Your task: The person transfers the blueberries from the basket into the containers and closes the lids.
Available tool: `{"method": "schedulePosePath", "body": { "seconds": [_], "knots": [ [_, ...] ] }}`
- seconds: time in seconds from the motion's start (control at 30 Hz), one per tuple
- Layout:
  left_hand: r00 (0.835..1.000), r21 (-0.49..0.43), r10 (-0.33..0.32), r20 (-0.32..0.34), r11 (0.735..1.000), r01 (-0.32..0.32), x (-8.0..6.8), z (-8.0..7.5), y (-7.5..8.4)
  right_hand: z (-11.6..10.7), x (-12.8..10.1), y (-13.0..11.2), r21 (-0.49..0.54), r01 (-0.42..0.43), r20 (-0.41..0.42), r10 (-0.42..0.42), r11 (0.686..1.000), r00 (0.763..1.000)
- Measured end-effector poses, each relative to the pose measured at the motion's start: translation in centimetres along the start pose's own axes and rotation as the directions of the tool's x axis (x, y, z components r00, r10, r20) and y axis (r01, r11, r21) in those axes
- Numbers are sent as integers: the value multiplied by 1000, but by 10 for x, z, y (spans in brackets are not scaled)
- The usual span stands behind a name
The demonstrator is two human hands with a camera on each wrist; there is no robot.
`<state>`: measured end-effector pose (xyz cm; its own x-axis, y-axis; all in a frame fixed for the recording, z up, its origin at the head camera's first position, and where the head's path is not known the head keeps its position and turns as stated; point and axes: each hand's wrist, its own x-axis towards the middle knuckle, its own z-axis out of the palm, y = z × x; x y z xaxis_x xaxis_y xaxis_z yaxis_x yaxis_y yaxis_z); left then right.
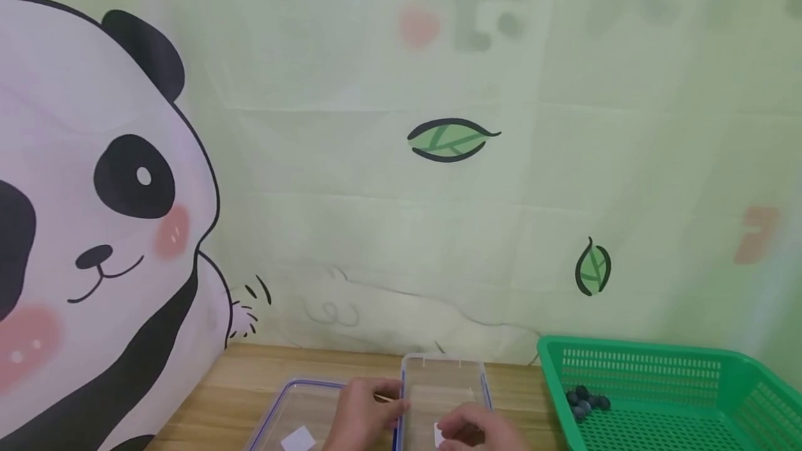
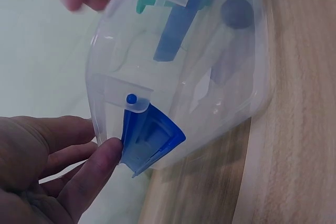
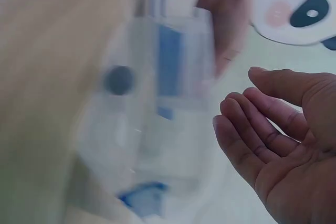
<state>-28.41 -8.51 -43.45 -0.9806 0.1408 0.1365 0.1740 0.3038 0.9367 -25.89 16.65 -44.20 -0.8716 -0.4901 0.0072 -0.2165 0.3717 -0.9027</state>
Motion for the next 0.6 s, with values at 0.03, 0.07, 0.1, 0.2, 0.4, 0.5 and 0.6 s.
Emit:
{"method": "schedulePosePath", "body": {
  "seconds": [0.03, 0.07, 0.1, 0.2, 0.4, 0.5, 0.6],
  "knots": [
    [1000, -2, -2, 4, 1000, 2, 1, 0, 0, -2, -6, -14, -17, 1, -38, -1, 1000, 999],
    [1000, -1, -3, 6, 1000, 3, 1, -1, -1, -5, -13, -30, -41, 1, -70, -4, 999, 998],
    [1000, -2, -3, 8, 1000, 3, 1, -1, -1, -8, -19, -45, -68, 2, -100, -9, 998, 995],
    [1000, -6, 1, 8, 1000, -1, 1, -1, -2, -22, -36, -73, -191, 69, -158, -100, 979, 982],
    [1000, 9, -14, 1, 1000, 14, 2, -1, -2, -54, -57, -98, -384, 108, -260, -220, 917, 940],
    [1000, 6, -8, -2, 1000, 8, 2, -1, -1, -69, -66, -104, -463, 138, -281, -292, 876, 914],
    [1000, -2, -7, 0, 1000, 7, 2, 0, -1, -86, -72, -107, -523, 127, -300, -321, 843, 898]
  ]
}}
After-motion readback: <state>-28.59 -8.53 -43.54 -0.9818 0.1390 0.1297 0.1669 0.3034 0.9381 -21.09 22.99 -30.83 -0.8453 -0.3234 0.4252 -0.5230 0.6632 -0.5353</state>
